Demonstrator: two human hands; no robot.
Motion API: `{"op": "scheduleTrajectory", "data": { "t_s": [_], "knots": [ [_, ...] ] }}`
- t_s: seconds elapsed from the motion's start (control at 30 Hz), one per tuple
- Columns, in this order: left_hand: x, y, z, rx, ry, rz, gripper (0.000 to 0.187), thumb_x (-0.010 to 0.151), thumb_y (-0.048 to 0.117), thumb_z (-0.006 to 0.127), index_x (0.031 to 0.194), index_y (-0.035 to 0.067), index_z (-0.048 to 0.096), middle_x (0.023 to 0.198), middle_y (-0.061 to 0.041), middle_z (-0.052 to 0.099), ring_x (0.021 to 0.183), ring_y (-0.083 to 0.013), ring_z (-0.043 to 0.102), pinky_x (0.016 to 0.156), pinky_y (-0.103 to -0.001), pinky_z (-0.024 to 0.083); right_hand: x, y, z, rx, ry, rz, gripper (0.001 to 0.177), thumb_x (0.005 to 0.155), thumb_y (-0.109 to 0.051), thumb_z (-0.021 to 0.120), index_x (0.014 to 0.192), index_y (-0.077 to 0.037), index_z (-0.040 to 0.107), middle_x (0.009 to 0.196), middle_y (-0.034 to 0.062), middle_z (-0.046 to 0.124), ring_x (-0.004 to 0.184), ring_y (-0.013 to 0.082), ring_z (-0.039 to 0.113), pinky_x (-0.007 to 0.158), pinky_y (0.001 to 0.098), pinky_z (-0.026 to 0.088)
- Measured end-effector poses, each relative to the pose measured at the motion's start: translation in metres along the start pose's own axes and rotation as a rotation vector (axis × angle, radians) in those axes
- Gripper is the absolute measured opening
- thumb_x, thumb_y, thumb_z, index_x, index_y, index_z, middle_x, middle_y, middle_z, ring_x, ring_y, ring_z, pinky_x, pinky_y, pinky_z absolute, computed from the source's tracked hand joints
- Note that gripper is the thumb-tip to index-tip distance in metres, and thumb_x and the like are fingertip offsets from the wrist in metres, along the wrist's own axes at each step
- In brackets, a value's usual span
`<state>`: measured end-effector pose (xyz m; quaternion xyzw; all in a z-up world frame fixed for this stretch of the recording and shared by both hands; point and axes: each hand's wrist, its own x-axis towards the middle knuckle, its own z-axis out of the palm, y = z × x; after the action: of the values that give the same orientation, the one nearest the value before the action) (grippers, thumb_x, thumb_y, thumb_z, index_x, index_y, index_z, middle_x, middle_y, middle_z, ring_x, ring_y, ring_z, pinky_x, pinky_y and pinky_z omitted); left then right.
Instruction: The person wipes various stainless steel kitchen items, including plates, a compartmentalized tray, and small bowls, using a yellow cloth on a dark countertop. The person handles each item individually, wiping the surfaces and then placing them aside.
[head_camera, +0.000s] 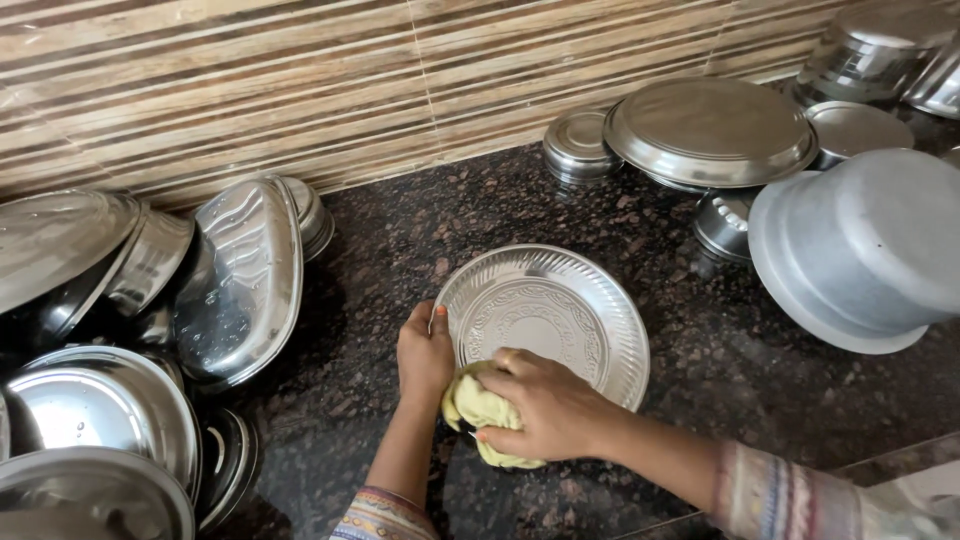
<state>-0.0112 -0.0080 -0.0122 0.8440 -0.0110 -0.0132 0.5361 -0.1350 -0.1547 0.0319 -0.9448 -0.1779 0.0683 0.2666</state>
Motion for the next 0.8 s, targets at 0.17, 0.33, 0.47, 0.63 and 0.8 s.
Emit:
{"op": "scheduleTrajectory", "data": {
  "t_s": [0.17,0.33,0.47,0.63,0.8],
  "knots": [
    [0.004,-0.004,-0.004,-0.003,0.036,0.047,0.033,0.102,0.024,0.055,0.125,0.004,0.066,0.108,-0.019,0.075,0.099,-0.0305,0.073,0.084,-0.040,0.055,0.003,0.005,-0.007,0.091,-0.033,-0.095,0.053,0.079,-0.039,0.076,0.117,-0.003,0.069,0.124,0.0189,0.062,0.116,0.0310,0.060,0.092,0.0480,0.055],
    [-0.006,0.023,-0.021,0.073,0.007,-0.011,0.033,0.102,0.023,0.056,0.124,0.002,0.067,0.106,-0.019,0.075,0.095,-0.0306,0.074,0.082,-0.041,0.055,-0.022,0.044,-0.021,0.080,-0.241,-0.163,0.038,0.083,-0.030,0.081,0.108,-0.003,0.073,0.138,0.0203,0.059,0.141,0.0366,0.042,0.107,0.0497,0.047],
    [-0.001,0.015,-0.020,0.051,-0.034,-0.006,0.030,0.101,0.020,0.056,0.122,0.002,0.069,0.101,-0.018,0.077,0.088,-0.0285,0.075,0.078,-0.040,0.055,-0.038,0.050,-0.072,-0.006,-0.450,0.226,0.044,0.078,-0.025,0.073,0.121,-0.013,0.069,0.138,0.0082,0.060,0.129,0.0259,0.054,0.101,0.0406,0.055],
    [-0.002,0.013,-0.015,0.016,-0.026,0.020,0.029,0.099,0.018,0.059,0.122,0.003,0.068,0.100,-0.017,0.077,0.087,-0.0264,0.076,0.076,-0.039,0.056,-0.023,0.077,-0.075,-0.292,-0.242,0.452,0.058,0.079,-0.032,0.078,0.131,-0.013,0.062,0.133,0.0097,0.058,0.123,0.0256,0.055,0.104,0.0384,0.053],
    [0.003,0.007,-0.011,0.070,0.086,-0.056,0.033,0.099,0.030,0.058,0.112,0.003,0.074,0.090,-0.017,0.076,0.080,-0.0298,0.074,0.074,-0.042,0.055,-0.004,0.058,-0.032,-0.262,0.008,0.198,0.060,0.079,-0.032,0.077,0.135,-0.015,0.062,0.150,0.0115,0.048,0.136,0.0285,0.042,0.109,0.0444,0.042]
  ]
}}
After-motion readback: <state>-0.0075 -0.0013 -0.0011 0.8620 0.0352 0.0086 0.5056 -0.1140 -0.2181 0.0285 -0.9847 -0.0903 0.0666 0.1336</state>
